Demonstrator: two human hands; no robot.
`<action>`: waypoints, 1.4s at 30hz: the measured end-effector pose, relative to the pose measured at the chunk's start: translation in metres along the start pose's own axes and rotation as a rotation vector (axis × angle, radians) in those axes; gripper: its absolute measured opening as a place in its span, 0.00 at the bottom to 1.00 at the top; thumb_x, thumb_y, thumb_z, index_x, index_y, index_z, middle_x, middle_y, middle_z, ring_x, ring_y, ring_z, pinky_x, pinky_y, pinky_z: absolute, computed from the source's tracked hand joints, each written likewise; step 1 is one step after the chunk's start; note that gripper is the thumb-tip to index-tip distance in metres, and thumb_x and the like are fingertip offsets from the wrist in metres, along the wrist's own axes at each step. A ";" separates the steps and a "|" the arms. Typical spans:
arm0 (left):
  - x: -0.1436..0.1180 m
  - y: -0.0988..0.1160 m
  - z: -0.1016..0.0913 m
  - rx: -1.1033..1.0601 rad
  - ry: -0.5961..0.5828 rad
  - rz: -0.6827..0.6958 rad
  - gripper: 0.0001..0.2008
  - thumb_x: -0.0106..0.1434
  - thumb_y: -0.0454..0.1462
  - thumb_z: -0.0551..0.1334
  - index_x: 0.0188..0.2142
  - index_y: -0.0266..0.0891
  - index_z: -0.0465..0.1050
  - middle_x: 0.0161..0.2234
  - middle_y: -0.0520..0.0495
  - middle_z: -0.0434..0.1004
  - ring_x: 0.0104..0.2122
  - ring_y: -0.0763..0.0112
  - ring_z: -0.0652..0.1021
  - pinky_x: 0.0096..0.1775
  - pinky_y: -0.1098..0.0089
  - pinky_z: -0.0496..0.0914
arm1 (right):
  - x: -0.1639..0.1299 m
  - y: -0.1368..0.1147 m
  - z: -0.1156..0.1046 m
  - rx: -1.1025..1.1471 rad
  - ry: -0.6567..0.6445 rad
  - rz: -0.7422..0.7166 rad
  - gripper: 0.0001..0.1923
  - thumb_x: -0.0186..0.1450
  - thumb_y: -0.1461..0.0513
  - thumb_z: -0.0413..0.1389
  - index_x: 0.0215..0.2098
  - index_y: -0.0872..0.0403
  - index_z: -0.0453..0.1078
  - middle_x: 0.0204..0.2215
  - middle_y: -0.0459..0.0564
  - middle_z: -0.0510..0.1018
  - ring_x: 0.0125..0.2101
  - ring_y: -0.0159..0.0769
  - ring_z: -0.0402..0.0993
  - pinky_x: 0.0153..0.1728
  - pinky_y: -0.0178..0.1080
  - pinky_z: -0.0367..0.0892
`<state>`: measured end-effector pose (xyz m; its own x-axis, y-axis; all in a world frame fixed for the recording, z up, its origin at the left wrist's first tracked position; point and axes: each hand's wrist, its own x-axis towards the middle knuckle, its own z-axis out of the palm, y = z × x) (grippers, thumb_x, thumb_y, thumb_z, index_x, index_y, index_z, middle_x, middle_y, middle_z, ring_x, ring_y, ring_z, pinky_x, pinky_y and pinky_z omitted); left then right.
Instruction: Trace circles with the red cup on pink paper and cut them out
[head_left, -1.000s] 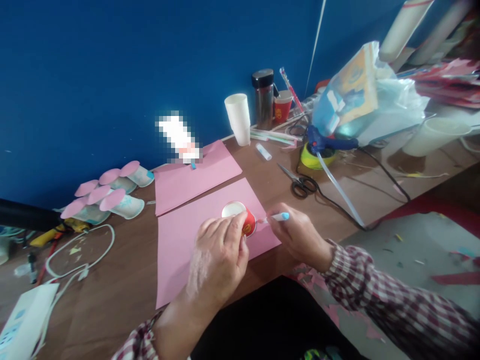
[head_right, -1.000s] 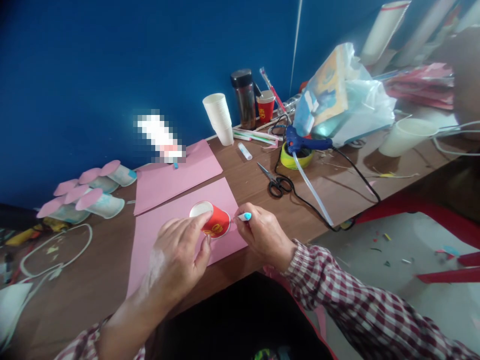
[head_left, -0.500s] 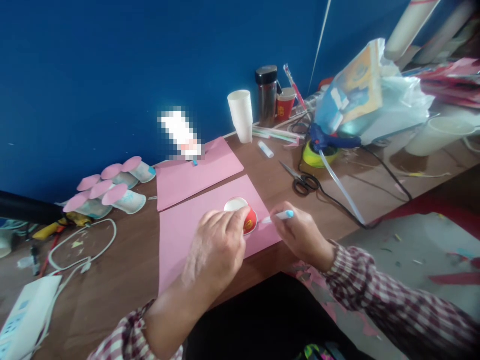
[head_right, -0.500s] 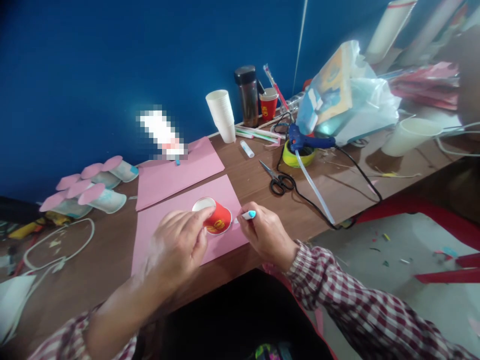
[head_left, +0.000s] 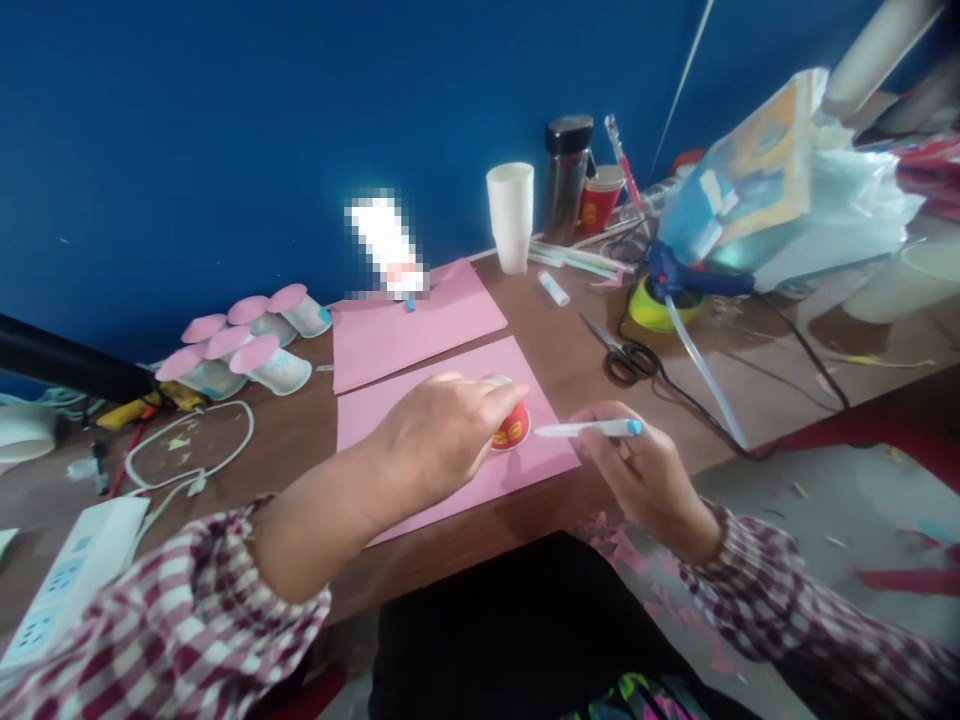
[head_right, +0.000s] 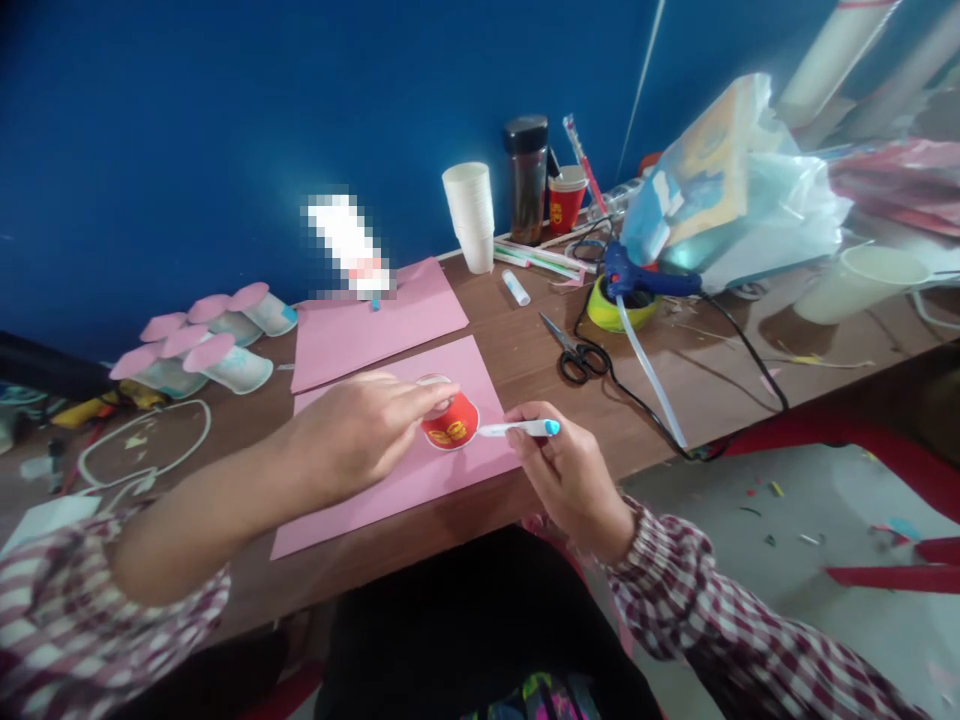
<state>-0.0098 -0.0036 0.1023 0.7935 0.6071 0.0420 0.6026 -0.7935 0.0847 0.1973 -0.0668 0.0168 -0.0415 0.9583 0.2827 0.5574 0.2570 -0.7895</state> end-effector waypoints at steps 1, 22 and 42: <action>0.001 -0.002 -0.002 -0.012 -0.015 0.003 0.18 0.55 0.26 0.51 0.43 0.42 0.68 0.36 0.48 0.76 0.35 0.65 0.76 0.37 0.64 0.69 | -0.004 -0.001 -0.001 0.016 -0.025 -0.007 0.08 0.67 0.61 0.48 0.41 0.53 0.66 0.26 0.46 0.73 0.25 0.32 0.70 0.27 0.33 0.64; 0.008 -0.009 -0.026 -0.037 -0.389 -0.030 0.14 0.55 0.33 0.55 0.41 0.39 0.71 0.29 0.47 0.73 0.29 0.68 0.72 0.30 0.69 0.59 | -0.007 -0.038 0.088 -0.650 -0.187 -0.683 0.15 0.69 0.64 0.45 0.51 0.64 0.63 0.29 0.53 0.77 0.30 0.38 0.70 0.31 0.40 0.64; 0.009 -0.006 -0.028 -0.049 -0.400 -0.041 0.14 0.54 0.32 0.56 0.40 0.40 0.73 0.27 0.48 0.74 0.27 0.70 0.71 0.28 0.70 0.58 | 0.001 -0.040 0.095 -0.719 -0.203 -0.574 0.10 0.68 0.67 0.42 0.36 0.57 0.65 0.24 0.47 0.72 0.26 0.33 0.67 0.25 0.37 0.56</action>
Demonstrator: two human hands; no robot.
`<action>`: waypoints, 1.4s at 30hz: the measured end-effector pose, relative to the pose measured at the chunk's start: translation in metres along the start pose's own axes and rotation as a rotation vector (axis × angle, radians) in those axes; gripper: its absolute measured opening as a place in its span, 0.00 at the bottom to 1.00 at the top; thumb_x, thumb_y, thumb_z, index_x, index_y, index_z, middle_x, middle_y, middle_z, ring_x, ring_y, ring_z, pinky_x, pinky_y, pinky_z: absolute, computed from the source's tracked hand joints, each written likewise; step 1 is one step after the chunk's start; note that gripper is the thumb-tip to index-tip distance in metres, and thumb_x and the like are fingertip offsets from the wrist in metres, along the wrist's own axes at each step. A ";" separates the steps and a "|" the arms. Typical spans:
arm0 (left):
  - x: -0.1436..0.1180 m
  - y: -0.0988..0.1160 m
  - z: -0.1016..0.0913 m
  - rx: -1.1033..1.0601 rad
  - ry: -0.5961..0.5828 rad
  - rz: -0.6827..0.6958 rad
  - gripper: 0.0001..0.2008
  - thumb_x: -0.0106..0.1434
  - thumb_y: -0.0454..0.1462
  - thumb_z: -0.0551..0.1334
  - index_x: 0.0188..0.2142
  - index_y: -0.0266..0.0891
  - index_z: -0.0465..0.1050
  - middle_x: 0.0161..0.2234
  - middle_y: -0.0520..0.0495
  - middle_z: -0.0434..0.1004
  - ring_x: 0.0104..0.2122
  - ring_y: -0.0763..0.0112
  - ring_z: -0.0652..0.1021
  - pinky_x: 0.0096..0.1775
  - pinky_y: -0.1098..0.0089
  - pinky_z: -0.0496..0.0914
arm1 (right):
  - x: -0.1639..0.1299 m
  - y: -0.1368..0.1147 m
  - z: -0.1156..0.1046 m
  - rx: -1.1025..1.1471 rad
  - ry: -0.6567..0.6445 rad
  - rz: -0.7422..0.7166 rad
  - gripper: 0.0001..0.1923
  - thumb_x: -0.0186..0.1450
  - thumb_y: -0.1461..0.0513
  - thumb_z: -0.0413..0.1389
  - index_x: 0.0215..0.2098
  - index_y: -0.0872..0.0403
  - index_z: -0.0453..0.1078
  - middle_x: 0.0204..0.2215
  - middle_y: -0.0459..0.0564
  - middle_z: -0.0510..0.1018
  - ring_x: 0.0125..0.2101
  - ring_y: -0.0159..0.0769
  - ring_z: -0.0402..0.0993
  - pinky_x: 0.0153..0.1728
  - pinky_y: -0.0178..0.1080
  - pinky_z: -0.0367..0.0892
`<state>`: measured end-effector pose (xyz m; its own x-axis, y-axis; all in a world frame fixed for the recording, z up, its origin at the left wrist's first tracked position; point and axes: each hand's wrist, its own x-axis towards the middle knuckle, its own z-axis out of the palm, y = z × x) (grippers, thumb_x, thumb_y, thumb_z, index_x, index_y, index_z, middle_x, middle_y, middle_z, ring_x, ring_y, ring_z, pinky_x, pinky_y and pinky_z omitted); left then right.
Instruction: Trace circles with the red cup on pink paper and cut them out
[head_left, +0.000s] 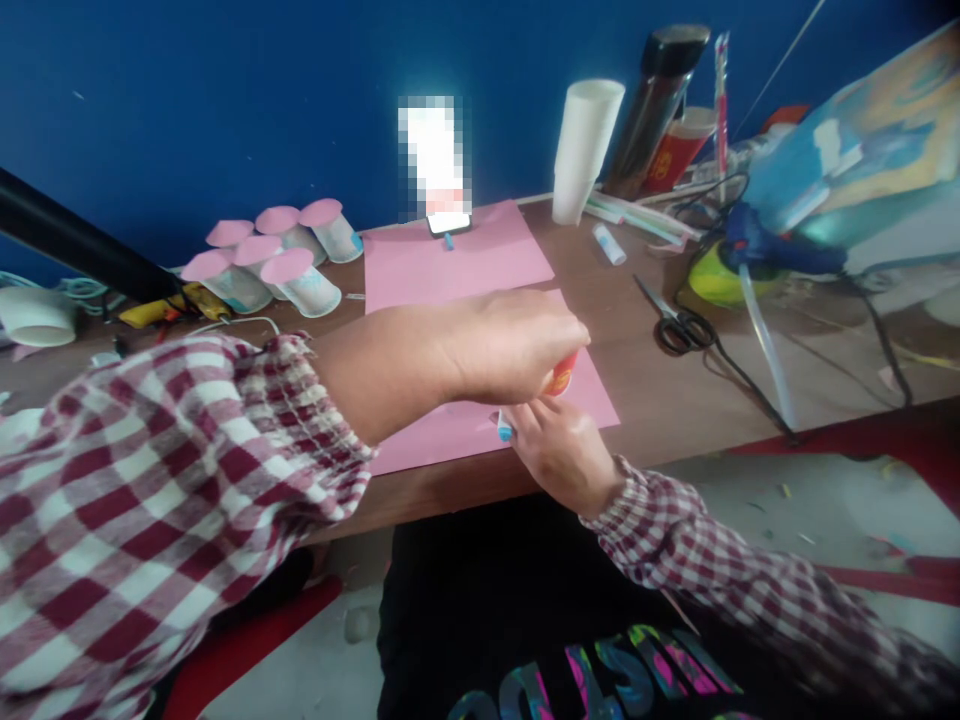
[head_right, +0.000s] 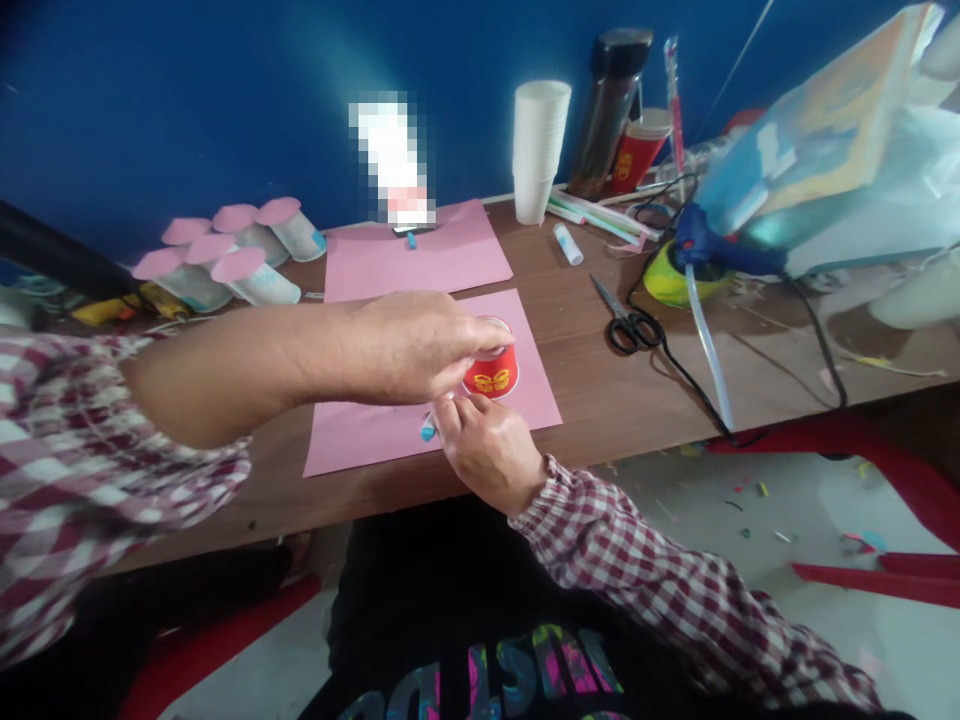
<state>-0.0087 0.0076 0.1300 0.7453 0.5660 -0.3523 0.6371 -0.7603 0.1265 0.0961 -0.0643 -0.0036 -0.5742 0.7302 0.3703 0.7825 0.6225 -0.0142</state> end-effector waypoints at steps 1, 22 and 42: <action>0.000 0.000 0.000 0.002 -0.002 -0.001 0.14 0.54 0.32 0.56 0.40 0.40 0.73 0.27 0.48 0.74 0.26 0.70 0.71 0.28 0.70 0.58 | 0.000 0.000 0.000 -0.002 0.001 0.005 0.10 0.68 0.67 0.42 0.36 0.57 0.65 0.24 0.47 0.72 0.25 0.33 0.67 0.24 0.37 0.56; -0.001 -0.001 0.002 0.033 0.019 -0.019 0.15 0.54 0.32 0.55 0.41 0.40 0.72 0.27 0.47 0.74 0.26 0.68 0.71 0.27 0.68 0.57 | -0.016 -0.002 -0.021 0.022 -0.103 -0.039 0.12 0.67 0.68 0.45 0.47 0.62 0.64 0.30 0.53 0.75 0.29 0.38 0.69 0.28 0.39 0.63; -0.001 0.004 -0.004 0.023 0.005 -0.002 0.15 0.54 0.32 0.56 0.40 0.41 0.73 0.29 0.48 0.75 0.27 0.70 0.71 0.28 0.70 0.58 | -0.008 -0.001 -0.008 0.047 0.041 0.046 0.12 0.67 0.64 0.46 0.46 0.57 0.65 0.34 0.52 0.74 0.33 0.39 0.67 0.31 0.39 0.62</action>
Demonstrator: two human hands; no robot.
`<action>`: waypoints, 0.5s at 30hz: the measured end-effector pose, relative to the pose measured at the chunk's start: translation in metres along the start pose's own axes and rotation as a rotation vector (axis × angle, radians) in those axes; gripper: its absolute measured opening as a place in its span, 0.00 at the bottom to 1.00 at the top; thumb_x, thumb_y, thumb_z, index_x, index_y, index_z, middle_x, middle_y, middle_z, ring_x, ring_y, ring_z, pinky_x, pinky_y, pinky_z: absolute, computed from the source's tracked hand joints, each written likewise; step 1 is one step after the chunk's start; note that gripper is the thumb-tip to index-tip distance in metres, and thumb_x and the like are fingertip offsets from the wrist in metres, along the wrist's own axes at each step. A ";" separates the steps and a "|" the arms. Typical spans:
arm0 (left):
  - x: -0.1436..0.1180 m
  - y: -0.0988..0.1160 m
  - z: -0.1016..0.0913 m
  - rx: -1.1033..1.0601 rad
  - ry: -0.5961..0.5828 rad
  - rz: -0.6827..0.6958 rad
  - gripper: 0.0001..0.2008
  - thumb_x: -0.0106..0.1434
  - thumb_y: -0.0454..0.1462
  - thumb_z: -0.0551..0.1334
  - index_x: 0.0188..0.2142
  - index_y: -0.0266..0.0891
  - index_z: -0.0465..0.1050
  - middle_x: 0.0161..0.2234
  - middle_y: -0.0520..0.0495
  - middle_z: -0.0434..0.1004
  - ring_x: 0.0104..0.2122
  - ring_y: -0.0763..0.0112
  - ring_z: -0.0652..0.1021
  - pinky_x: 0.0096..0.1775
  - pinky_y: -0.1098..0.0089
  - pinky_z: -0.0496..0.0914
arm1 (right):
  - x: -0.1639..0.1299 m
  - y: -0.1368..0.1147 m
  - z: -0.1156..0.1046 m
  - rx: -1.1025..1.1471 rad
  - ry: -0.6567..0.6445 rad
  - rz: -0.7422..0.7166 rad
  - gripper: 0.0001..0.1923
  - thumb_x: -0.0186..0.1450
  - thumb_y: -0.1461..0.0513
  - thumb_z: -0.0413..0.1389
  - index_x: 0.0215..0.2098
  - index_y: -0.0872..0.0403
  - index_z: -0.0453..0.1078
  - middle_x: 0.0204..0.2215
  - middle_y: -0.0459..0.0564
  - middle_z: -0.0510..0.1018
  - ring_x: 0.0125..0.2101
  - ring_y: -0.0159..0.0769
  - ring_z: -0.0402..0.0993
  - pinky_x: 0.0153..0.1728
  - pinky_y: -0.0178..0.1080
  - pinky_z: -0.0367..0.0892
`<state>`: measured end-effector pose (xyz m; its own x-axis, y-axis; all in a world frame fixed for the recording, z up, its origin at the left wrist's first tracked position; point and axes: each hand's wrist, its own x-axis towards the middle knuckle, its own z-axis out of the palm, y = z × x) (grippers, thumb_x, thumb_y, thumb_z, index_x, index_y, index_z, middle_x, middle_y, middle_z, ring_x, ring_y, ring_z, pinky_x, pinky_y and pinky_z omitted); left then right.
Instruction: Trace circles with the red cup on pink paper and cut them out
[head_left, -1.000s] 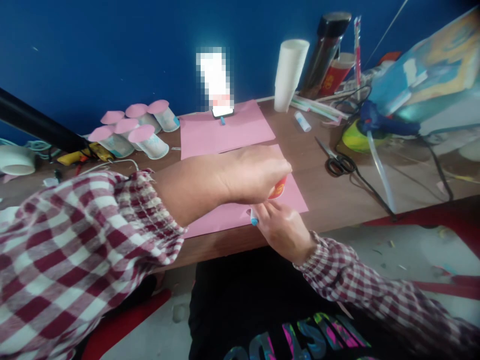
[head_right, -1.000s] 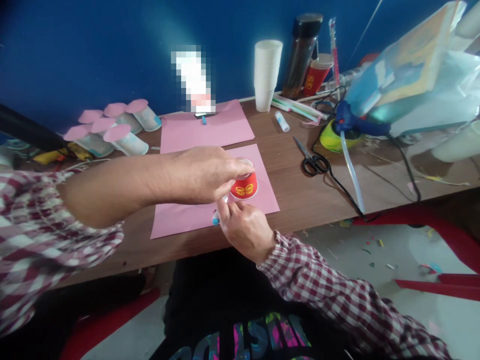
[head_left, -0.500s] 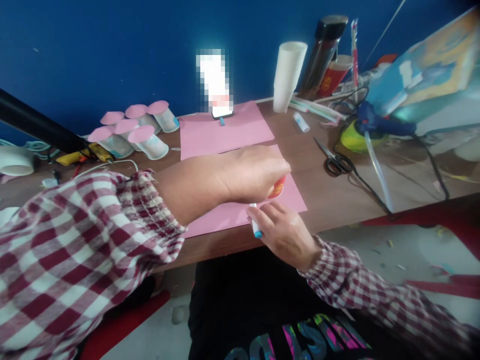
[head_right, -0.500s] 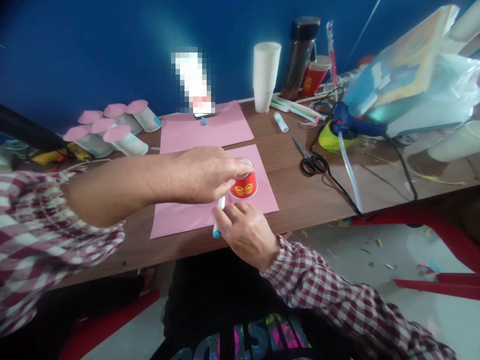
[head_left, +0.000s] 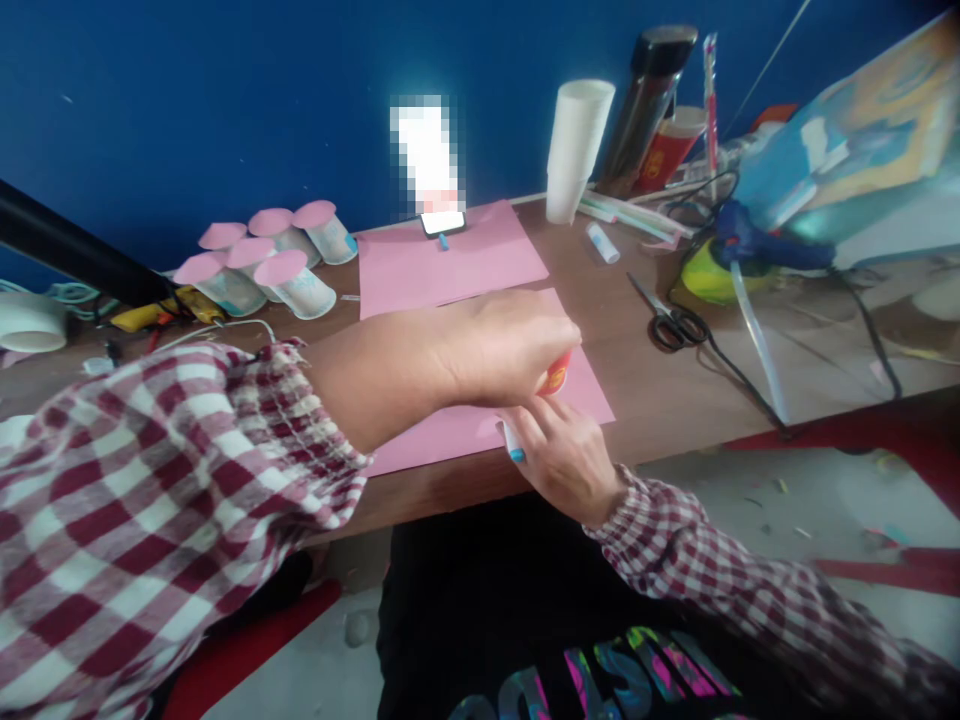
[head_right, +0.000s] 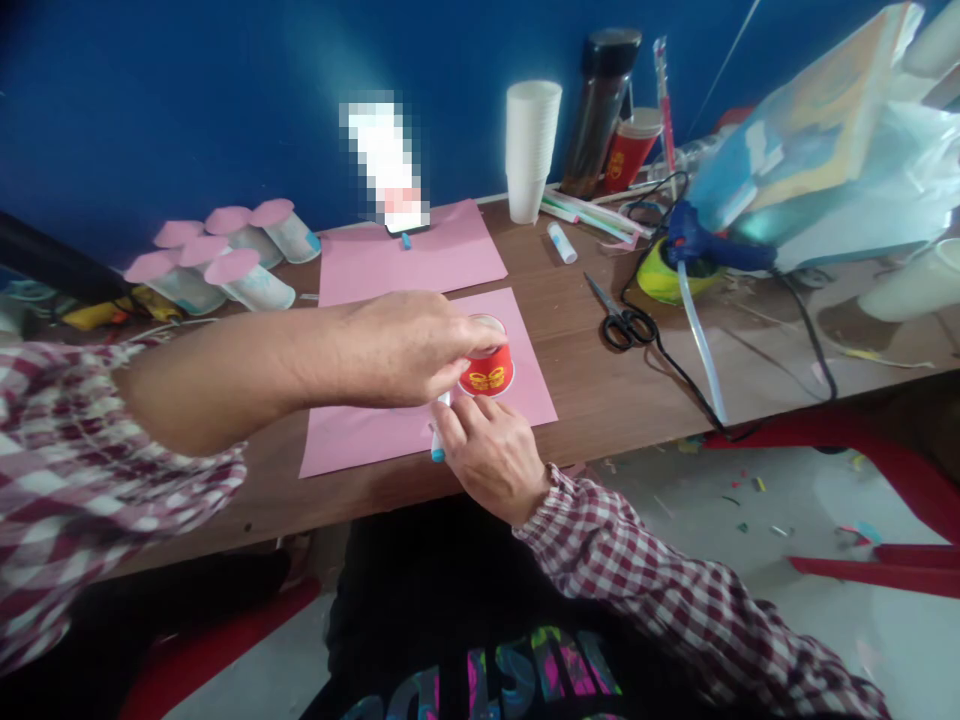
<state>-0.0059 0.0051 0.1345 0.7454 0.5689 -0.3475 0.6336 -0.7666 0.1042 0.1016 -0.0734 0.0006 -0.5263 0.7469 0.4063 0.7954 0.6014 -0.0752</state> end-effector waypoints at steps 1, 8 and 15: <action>0.000 0.000 0.000 -0.005 -0.005 -0.005 0.15 0.54 0.32 0.56 0.41 0.41 0.73 0.29 0.48 0.75 0.27 0.69 0.71 0.28 0.69 0.59 | -0.001 0.000 0.001 -0.020 0.003 0.012 0.12 0.67 0.63 0.45 0.46 0.57 0.65 0.33 0.51 0.74 0.32 0.38 0.67 0.30 0.39 0.61; 0.001 -0.001 0.000 -0.011 -0.012 -0.014 0.16 0.54 0.32 0.56 0.43 0.41 0.73 0.30 0.48 0.76 0.29 0.68 0.72 0.30 0.69 0.59 | 0.004 -0.001 0.004 -0.043 -0.020 0.017 0.09 0.68 0.64 0.45 0.41 0.57 0.66 0.29 0.50 0.73 0.29 0.37 0.66 0.28 0.38 0.59; 0.000 0.001 -0.001 -0.005 -0.008 -0.003 0.15 0.54 0.31 0.57 0.41 0.42 0.73 0.30 0.48 0.76 0.28 0.70 0.71 0.28 0.70 0.58 | 0.009 -0.003 0.006 -0.037 -0.053 -0.008 0.07 0.66 0.66 0.47 0.38 0.57 0.65 0.31 0.52 0.73 0.31 0.39 0.67 0.30 0.39 0.61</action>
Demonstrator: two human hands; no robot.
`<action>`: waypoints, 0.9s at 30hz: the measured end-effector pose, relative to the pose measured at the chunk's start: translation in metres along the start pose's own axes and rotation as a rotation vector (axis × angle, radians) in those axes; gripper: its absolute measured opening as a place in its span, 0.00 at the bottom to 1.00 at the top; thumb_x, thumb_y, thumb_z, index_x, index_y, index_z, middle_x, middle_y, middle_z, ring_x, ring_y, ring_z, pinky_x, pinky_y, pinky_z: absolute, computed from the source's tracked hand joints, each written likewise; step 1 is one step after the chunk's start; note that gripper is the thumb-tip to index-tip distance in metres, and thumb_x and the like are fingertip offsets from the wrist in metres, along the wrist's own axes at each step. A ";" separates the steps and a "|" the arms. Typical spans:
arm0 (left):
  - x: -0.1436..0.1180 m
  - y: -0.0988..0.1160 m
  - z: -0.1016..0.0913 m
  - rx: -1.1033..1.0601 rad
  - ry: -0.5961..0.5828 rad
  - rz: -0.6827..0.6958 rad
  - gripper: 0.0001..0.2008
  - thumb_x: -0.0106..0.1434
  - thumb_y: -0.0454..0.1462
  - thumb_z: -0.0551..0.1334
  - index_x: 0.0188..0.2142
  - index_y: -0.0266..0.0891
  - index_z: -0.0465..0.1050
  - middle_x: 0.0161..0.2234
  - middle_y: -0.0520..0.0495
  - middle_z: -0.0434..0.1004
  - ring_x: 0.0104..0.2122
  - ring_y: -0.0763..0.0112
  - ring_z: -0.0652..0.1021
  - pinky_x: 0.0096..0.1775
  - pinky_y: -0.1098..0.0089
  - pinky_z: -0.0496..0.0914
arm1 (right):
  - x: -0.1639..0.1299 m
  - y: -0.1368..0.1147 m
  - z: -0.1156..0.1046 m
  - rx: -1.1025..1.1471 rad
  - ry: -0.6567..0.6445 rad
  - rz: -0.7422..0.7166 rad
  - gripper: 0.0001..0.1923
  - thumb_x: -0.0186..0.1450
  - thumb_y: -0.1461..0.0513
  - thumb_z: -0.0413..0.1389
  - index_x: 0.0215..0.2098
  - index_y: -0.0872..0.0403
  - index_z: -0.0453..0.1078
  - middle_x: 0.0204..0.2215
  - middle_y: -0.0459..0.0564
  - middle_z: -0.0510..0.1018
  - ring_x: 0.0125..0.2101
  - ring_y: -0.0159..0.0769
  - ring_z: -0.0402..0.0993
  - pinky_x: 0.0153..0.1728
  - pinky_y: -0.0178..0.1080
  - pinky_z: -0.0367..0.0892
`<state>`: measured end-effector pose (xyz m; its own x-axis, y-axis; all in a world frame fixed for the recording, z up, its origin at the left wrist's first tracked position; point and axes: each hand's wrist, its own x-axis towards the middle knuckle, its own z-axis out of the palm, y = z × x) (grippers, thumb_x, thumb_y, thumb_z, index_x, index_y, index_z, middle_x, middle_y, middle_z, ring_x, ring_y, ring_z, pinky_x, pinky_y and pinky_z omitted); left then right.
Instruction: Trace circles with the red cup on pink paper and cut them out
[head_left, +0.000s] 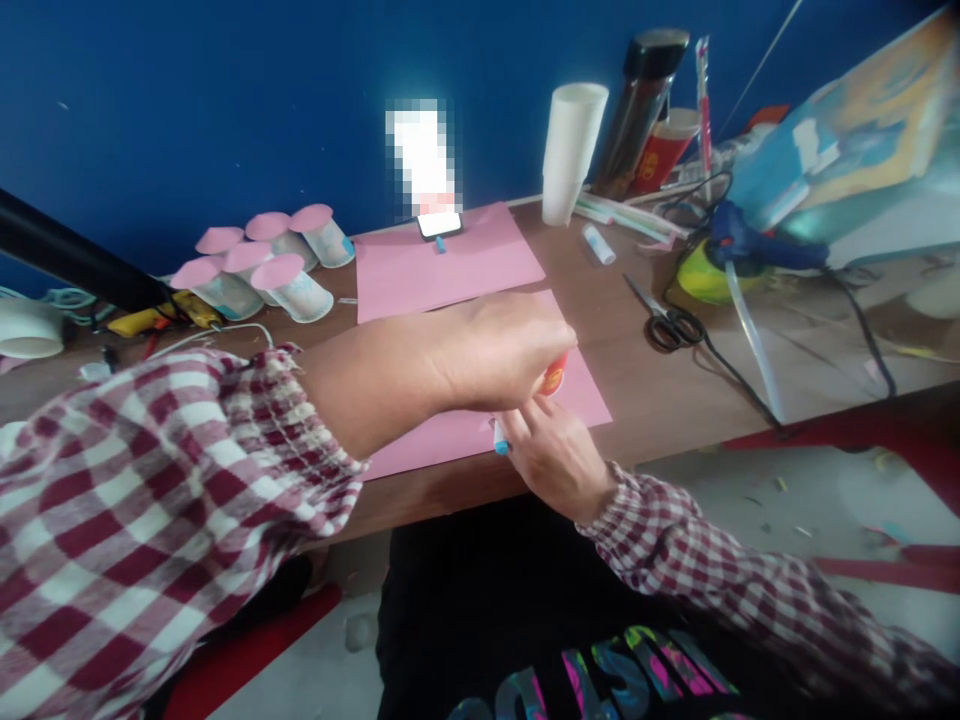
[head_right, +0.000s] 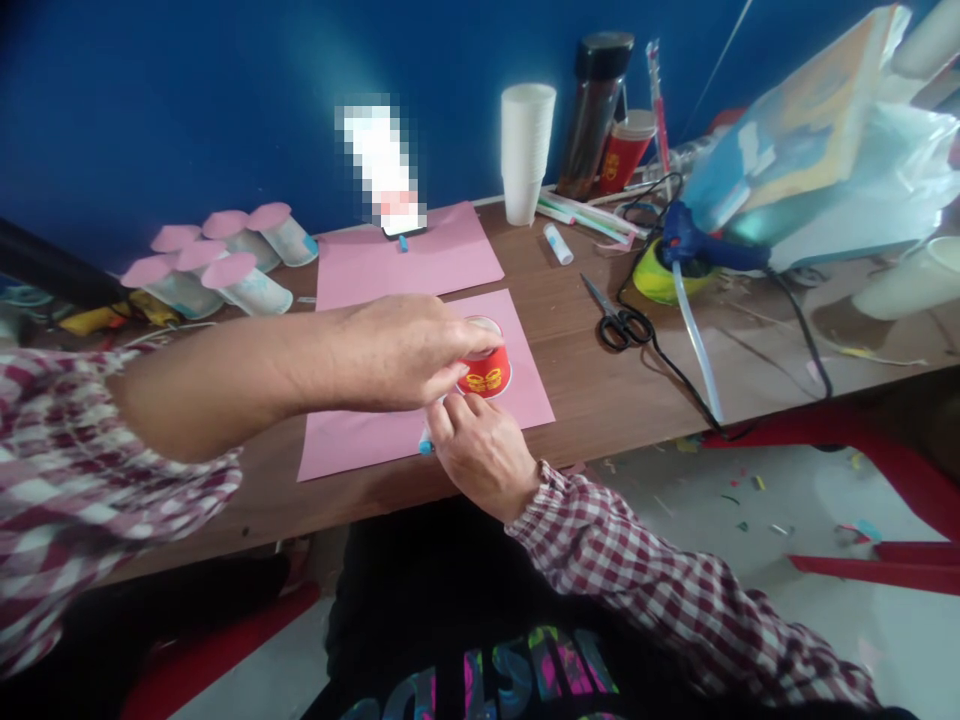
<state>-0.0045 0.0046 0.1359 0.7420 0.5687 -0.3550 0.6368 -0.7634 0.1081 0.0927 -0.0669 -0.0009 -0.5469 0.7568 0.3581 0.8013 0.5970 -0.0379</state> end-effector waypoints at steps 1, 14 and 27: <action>0.000 0.000 0.000 -0.001 0.002 0.000 0.15 0.54 0.31 0.56 0.41 0.42 0.73 0.30 0.48 0.76 0.28 0.70 0.71 0.27 0.70 0.58 | 0.000 0.000 0.000 0.002 0.000 -0.002 0.07 0.66 0.66 0.46 0.38 0.57 0.65 0.31 0.52 0.73 0.31 0.39 0.67 0.30 0.39 0.61; 0.001 0.000 0.001 0.005 -0.002 0.006 0.16 0.54 0.31 0.56 0.42 0.42 0.73 0.31 0.48 0.76 0.28 0.69 0.71 0.28 0.70 0.58 | 0.004 -0.001 -0.002 -0.030 -0.032 0.009 0.07 0.65 0.68 0.45 0.38 0.58 0.65 0.32 0.55 0.74 0.31 0.40 0.68 0.28 0.40 0.65; -0.001 -0.001 0.001 0.002 0.019 -0.008 0.14 0.54 0.33 0.56 0.41 0.39 0.73 0.27 0.47 0.75 0.26 0.69 0.71 0.28 0.69 0.59 | -0.005 0.004 -0.011 0.066 -0.061 -0.003 0.07 0.65 0.68 0.46 0.39 0.58 0.64 0.31 0.52 0.72 0.32 0.40 0.67 0.31 0.40 0.64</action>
<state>-0.0059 0.0050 0.1350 0.7405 0.5807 -0.3381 0.6425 -0.7593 0.1030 0.1015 -0.0708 0.0074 -0.5647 0.7685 0.3009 0.7830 0.6141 -0.0990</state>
